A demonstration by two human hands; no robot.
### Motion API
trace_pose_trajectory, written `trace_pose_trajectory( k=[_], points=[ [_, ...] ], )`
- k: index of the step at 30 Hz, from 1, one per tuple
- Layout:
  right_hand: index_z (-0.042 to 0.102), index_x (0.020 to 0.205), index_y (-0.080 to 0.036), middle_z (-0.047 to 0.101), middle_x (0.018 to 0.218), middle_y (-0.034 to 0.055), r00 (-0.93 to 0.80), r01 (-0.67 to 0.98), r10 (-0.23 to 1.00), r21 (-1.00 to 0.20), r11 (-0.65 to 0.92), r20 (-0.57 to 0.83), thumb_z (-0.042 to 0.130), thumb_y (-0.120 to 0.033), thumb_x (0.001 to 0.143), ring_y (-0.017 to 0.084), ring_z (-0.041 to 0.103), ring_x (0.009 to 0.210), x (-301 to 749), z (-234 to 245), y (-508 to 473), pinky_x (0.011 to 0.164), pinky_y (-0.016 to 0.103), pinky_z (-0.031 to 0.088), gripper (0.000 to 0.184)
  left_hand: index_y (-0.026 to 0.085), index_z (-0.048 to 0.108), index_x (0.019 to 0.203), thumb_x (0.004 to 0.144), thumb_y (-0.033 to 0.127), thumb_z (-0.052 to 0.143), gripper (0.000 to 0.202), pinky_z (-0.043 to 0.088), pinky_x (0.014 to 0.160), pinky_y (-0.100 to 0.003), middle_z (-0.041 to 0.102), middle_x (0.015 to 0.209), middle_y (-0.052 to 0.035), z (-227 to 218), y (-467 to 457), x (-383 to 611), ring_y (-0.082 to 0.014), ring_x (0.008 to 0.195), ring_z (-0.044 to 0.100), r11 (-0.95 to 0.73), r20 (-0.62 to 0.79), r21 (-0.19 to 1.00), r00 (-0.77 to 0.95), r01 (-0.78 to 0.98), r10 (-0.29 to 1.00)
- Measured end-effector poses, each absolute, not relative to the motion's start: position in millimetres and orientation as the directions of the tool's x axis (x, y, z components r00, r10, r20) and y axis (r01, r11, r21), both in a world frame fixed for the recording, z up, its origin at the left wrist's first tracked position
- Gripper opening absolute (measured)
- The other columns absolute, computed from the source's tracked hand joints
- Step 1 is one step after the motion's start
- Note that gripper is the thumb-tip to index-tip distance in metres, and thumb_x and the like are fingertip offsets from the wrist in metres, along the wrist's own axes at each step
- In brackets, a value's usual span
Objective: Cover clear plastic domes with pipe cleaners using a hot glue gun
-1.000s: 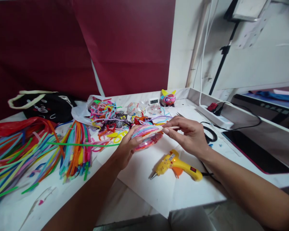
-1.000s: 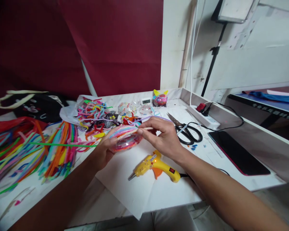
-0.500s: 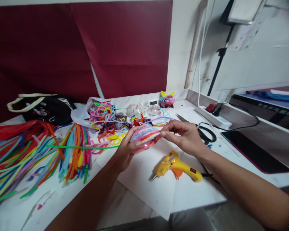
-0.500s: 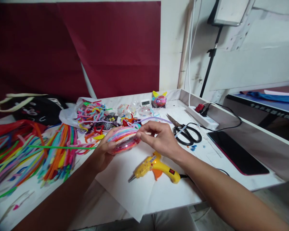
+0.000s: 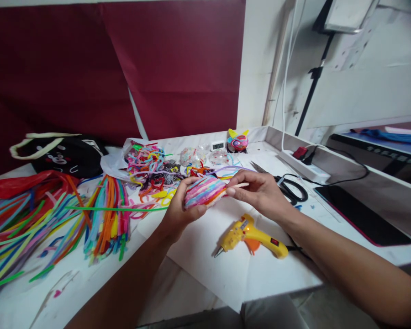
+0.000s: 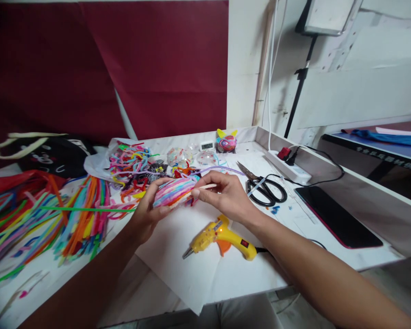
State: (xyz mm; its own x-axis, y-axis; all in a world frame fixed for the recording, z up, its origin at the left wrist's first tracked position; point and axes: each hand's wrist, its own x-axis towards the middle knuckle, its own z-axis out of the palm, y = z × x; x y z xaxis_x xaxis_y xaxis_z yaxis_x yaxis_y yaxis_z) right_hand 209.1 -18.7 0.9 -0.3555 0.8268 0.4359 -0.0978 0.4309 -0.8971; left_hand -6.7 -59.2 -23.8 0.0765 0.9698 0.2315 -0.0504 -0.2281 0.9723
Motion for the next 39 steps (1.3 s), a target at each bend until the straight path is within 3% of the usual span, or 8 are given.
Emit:
trace_pose_trajectory(
  k=[15, 22, 28, 34, 39],
  points=[
    [0.065, 0.071, -0.017, 0.065, 0.069, -0.0008, -0.373, -0.145, 0.85, -0.928, 0.343, 0.372, 0.089, -0.043, 0.056, 0.013, 0.061, 0.064, 205.2, -3.9, -17.5, 0.059, 0.026, 0.051, 0.038, 0.025, 0.049, 0.125, 0.061, 0.04, 0.081, 0.073, 0.046, 0.08, -0.029, 0.062, 0.117, -0.006, -19.7, -60.6, -2.7, -0.0241, 0.1, 0.06, -0.28, 0.281, 0.96, 0.12, -0.026, 0.952],
    [0.063, 0.075, -0.017, 0.061, 0.072, -0.002, -0.343, -0.086, 0.88, -0.943, 0.32, 0.33, 0.09, -0.044, 0.053, 0.011, 0.056, 0.064, 207.0, -3.4, -14.6, 0.058, 0.025, 0.048, 0.044, 0.025, 0.053, 0.123, 0.062, 0.035, 0.08, 0.068, 0.047, 0.085, -0.033, 0.063, 0.119, -0.0067, -22.5, -60.5, -2.4, -0.0265, 0.105, 0.06, -0.202, 0.22, 0.971, 0.142, -0.129, 0.965],
    [0.064, 0.099, -0.018, 0.067, 0.098, 0.0045, -0.452, -0.139, 0.864, -0.974, 0.178, 0.222, 0.085, -0.04, 0.065, 0.017, 0.064, 0.086, 208.4, -5.8, -11.4, 0.08, 0.033, 0.053, 0.046, 0.025, 0.057, 0.118, 0.064, 0.035, 0.077, 0.058, 0.048, 0.086, -0.033, 0.066, 0.114, -0.0045, -25.5, -60.3, -0.5, -0.0246, 0.103, 0.062, -0.077, 0.144, 0.959, 0.231, -0.274, 0.962],
    [0.065, 0.111, -0.02, 0.07, 0.099, 0.0045, -0.6, -0.108, 0.797, -0.994, 0.001, 0.066, 0.08, -0.044, 0.072, 0.017, 0.066, 0.086, 210.7, -6.1, -12.6, 0.077, 0.032, 0.056, 0.049, 0.026, 0.06, 0.116, 0.065, 0.032, 0.077, 0.053, 0.05, 0.082, -0.032, 0.068, 0.113, -0.0047, -24.8, -62.2, 1.3, -0.0242, 0.098, 0.065, -0.022, 0.116, 0.942, 0.261, -0.336, 0.958],
    [0.068, 0.11, -0.021, 0.069, 0.099, 0.004, -0.653, -0.106, 0.756, -0.994, -0.04, 0.04, 0.077, -0.043, 0.075, 0.017, 0.066, 0.084, 211.6, -4.5, -12.6, 0.076, 0.033, 0.06, 0.043, 0.026, 0.063, 0.114, 0.066, 0.033, 0.077, 0.05, 0.051, 0.082, -0.032, 0.069, 0.111, -0.0044, -24.2, -61.4, 2.0, -0.0249, 0.1, 0.065, 0.008, 0.079, 0.947, 0.256, -0.323, 0.964]
  ],
)
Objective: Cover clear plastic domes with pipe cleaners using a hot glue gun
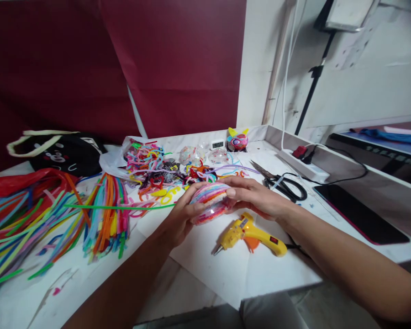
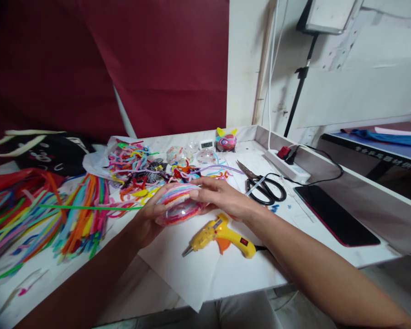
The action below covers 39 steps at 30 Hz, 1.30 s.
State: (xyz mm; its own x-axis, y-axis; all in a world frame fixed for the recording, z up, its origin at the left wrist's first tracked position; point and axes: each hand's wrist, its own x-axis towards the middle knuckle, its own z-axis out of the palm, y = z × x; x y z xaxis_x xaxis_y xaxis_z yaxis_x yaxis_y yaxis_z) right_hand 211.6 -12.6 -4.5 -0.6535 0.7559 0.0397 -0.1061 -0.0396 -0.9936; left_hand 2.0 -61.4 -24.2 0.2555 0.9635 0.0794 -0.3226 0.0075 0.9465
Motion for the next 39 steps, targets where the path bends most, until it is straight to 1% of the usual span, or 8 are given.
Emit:
trace_pose_trajectory(
  k=[4, 7, 14, 19, 28, 31, 35, 39],
  points=[
    [0.067, 0.111, -0.021, 0.069, 0.1, 0.0041, -0.654, -0.111, 0.757, -0.99, -0.086, 0.007, 0.078, -0.041, 0.075, 0.017, 0.066, 0.081, 211, -3, -13, 0.076, 0.034, 0.061, 0.042, 0.026, 0.063, 0.115, 0.066, 0.036, 0.078, 0.051, 0.051, 0.084, -0.034, 0.069, 0.112, -0.0047, -24, -60, 1, -0.0261, 0.102, 0.064, 0.011, 0.075, 0.95, 0.262, -0.311, 0.962],
    [0.066, 0.102, -0.02, 0.068, 0.094, 0.0028, -0.675, -0.096, 0.738, -0.989, -0.11, -0.017, 0.077, -0.043, 0.075, 0.016, 0.066, 0.077, 211, -3, -14, 0.072, 0.033, 0.062, 0.037, 0.026, 0.063, 0.114, 0.065, 0.037, 0.079, 0.053, 0.051, 0.084, -0.032, 0.069, 0.112, -0.0043, -25, -60, 0, -0.0242, 0.1, 0.064, 0.001, 0.091, 0.946, 0.269, -0.323, 0.959],
    [0.065, 0.103, -0.02, 0.067, 0.093, 0.0034, -0.633, -0.055, 0.774, -0.997, -0.058, -0.01, 0.076, -0.047, 0.075, 0.017, 0.066, 0.082, 211, -2, -13, 0.07, 0.032, 0.062, 0.04, 0.025, 0.06, 0.115, 0.065, 0.037, 0.079, 0.055, 0.05, 0.081, -0.03, 0.068, 0.11, -0.0035, -26, -62, 1, -0.0215, 0.097, 0.064, -0.012, 0.093, 0.948, 0.242, -0.318, 0.966],
    [0.068, 0.104, -0.019, 0.067, 0.098, 0.0044, -0.599, -0.058, 0.798, -0.998, 0.03, 0.059, 0.075, -0.047, 0.077, 0.018, 0.065, 0.092, 209, -2, -15, 0.074, 0.029, 0.06, 0.039, 0.025, 0.053, 0.118, 0.064, 0.036, 0.079, 0.061, 0.048, 0.077, -0.028, 0.066, 0.11, -0.0028, -25, -63, 0, -0.0202, 0.093, 0.063, -0.036, 0.104, 0.959, 0.231, -0.281, 0.967],
    [0.064, 0.117, -0.019, 0.07, 0.108, 0.006, -0.599, -0.17, 0.795, -0.985, -0.005, 0.1, 0.078, -0.041, 0.076, 0.02, 0.069, 0.093, 207, -13, -12, 0.093, 0.041, 0.055, 0.049, 0.025, 0.051, 0.119, 0.063, 0.038, 0.079, 0.063, 0.045, 0.069, -0.023, 0.063, 0.104, -0.0008, -19, -66, 0, -0.0176, 0.09, 0.059, -0.105, 0.137, 0.983, 0.227, -0.15, 0.964],
    [0.063, 0.118, -0.02, 0.071, 0.11, 0.0072, -0.577, -0.186, 0.801, -0.981, 0.059, 0.157, 0.078, -0.04, 0.076, 0.021, 0.07, 0.091, 208, -16, -10, 0.094, 0.045, 0.053, 0.048, 0.025, 0.053, 0.119, 0.063, 0.036, 0.08, 0.063, 0.046, 0.074, -0.025, 0.064, 0.109, -0.002, -17, -65, 0, -0.02, 0.096, 0.059, -0.132, 0.162, 0.98, 0.222, -0.147, 0.961],
    [0.063, 0.118, -0.02, 0.069, 0.117, 0.008, -0.516, -0.146, 0.824, -0.972, 0.182, 0.232, 0.077, -0.038, 0.077, 0.021, 0.069, 0.095, 209, -17, -9, 0.091, 0.04, 0.054, 0.047, 0.024, 0.055, 0.126, 0.065, 0.033, 0.081, 0.067, 0.046, 0.091, -0.03, 0.061, 0.125, -0.0054, -15, -64, -1, -0.0258, 0.114, 0.056, -0.155, 0.191, 0.974, 0.236, -0.162, 0.953],
    [0.065, 0.115, -0.02, 0.07, 0.114, 0.007, -0.452, -0.086, 0.846, -0.958, 0.273, 0.282, 0.077, -0.04, 0.076, 0.02, 0.068, 0.096, 208, -15, -10, 0.088, 0.036, 0.054, 0.046, 0.024, 0.052, 0.135, 0.068, 0.036, 0.08, 0.073, 0.045, 0.094, -0.032, 0.06, 0.132, -0.0067, -15, -64, -1, -0.0294, 0.122, 0.053, -0.136, 0.165, 0.982, 0.25, -0.13, 0.954]
  ],
)
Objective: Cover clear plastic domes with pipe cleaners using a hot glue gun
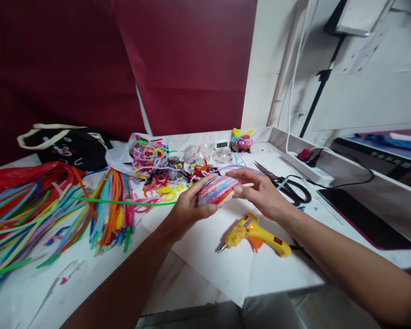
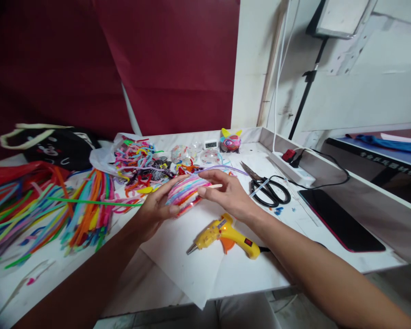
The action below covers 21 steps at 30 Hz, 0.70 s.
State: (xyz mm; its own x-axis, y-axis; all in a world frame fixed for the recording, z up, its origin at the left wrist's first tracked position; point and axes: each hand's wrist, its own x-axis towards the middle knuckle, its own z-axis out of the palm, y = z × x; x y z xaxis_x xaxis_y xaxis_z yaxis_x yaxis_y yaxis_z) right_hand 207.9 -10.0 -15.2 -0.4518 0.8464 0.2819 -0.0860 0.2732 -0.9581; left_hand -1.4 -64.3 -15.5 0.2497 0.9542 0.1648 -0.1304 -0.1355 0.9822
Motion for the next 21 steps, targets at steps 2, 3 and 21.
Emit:
trace_pose_trajectory(
  k=[2, 3, 21],
  points=[
    [0.065, 0.113, -0.019, 0.07, 0.111, 0.0066, -0.426, -0.062, 0.858, -0.956, 0.288, 0.286, 0.077, -0.042, 0.075, 0.02, 0.068, 0.093, 206, -13, -12, 0.086, 0.036, 0.055, 0.046, 0.025, 0.052, 0.136, 0.07, 0.037, 0.079, 0.072, 0.044, 0.095, -0.032, 0.059, 0.134, -0.0057, -17, -65, -1, -0.0294, 0.123, 0.052, -0.154, 0.184, 0.979, 0.259, -0.13, 0.948],
    [0.066, 0.111, -0.019, 0.07, 0.109, 0.0064, -0.416, -0.052, 0.863, -0.955, 0.291, 0.285, 0.078, -0.043, 0.074, 0.02, 0.068, 0.092, 206, -12, -13, 0.084, 0.035, 0.055, 0.046, 0.026, 0.052, 0.136, 0.07, 0.038, 0.079, 0.072, 0.044, 0.096, -0.031, 0.058, 0.135, -0.005, -18, -65, -1, -0.0292, 0.124, 0.052, -0.164, 0.195, 0.977, 0.264, -0.134, 0.945],
    [0.064, 0.107, -0.019, 0.068, 0.114, 0.0072, -0.439, -0.001, 0.848, -0.944, 0.33, 0.297, 0.082, -0.042, 0.068, 0.021, 0.068, 0.096, 202, -6, -23, 0.078, 0.032, 0.057, 0.049, 0.026, 0.056, 0.119, 0.063, 0.037, 0.081, 0.063, 0.041, 0.058, -0.021, 0.064, 0.098, -0.001, -17, -68, 6, -0.0136, 0.073, 0.055, -0.155, 0.167, 0.982, 0.123, -0.106, 0.978]
  ],
)
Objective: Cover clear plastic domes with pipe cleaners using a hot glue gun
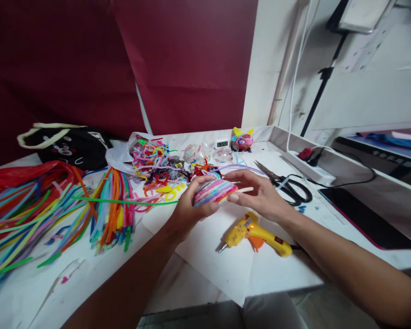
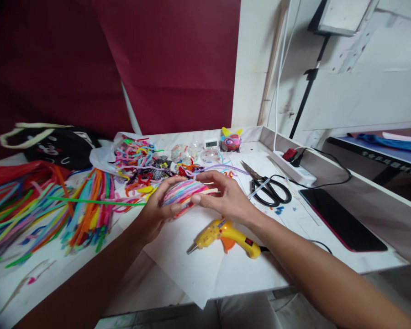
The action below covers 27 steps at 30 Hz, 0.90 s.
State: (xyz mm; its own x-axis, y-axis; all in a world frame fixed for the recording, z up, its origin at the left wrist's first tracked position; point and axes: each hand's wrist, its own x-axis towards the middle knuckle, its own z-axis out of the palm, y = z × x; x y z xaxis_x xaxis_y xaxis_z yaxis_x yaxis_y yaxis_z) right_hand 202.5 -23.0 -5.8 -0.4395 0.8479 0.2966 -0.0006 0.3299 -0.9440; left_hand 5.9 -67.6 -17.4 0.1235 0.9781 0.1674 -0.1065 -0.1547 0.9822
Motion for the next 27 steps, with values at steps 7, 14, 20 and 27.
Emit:
trace_pose_trajectory(
  k=[7, 14, 20, 27],
  points=[
    [0.067, 0.103, -0.02, 0.071, 0.103, 0.0064, -0.358, 0.032, 0.859, -0.915, 0.402, 0.365, 0.072, -0.051, 0.079, 0.021, 0.068, 0.092, 222, 11, -14, 0.082, 0.035, 0.055, 0.04, 0.022, 0.054, 0.118, 0.064, 0.032, 0.076, 0.059, 0.048, 0.076, -0.028, 0.067, 0.11, -0.0051, -17, -62, 3, -0.0219, 0.093, 0.063, -0.115, 0.128, 0.963, 0.039, -0.243, 0.991],
    [0.069, 0.091, -0.021, 0.071, 0.083, 0.0055, -0.647, 0.596, 0.754, -0.539, 0.595, 0.115, 0.06, -0.044, 0.088, 0.019, 0.063, 0.07, 253, 9, -44, 0.064, 0.03, 0.046, 0.025, 0.022, 0.057, 0.117, 0.069, 0.03, 0.069, 0.05, 0.05, 0.083, -0.029, 0.068, 0.108, -0.0028, -22, -56, 1, -0.0208, 0.099, 0.063, -0.067, 0.076, 0.894, 0.003, -0.444, 0.997],
    [0.063, 0.097, -0.019, 0.071, 0.092, 0.0099, -0.608, 0.777, 0.789, -0.28, 0.565, -0.095, 0.061, -0.031, 0.084, 0.024, 0.065, 0.074, 253, -16, -68, 0.064, 0.032, 0.041, 0.018, 0.019, 0.056, 0.123, 0.072, 0.028, 0.066, 0.053, 0.052, 0.087, -0.036, 0.07, 0.105, -0.0043, -22, -54, 2, -0.0241, 0.1, 0.065, -0.028, 0.036, 0.855, 0.006, -0.518, 0.999],
    [0.06, 0.098, -0.02, 0.071, 0.085, 0.0047, -0.558, 0.786, 0.809, -0.43, 0.444, -0.184, 0.063, -0.026, 0.079, 0.02, 0.063, 0.073, 261, -16, -59, 0.064, 0.028, 0.041, 0.019, 0.019, 0.049, 0.135, 0.072, 0.027, 0.064, 0.065, 0.05, 0.094, -0.043, 0.07, 0.114, -0.0073, -20, -56, 3, -0.0282, 0.106, 0.065, -0.016, 0.036, 0.825, 0.023, -0.565, 0.999]
  ],
)
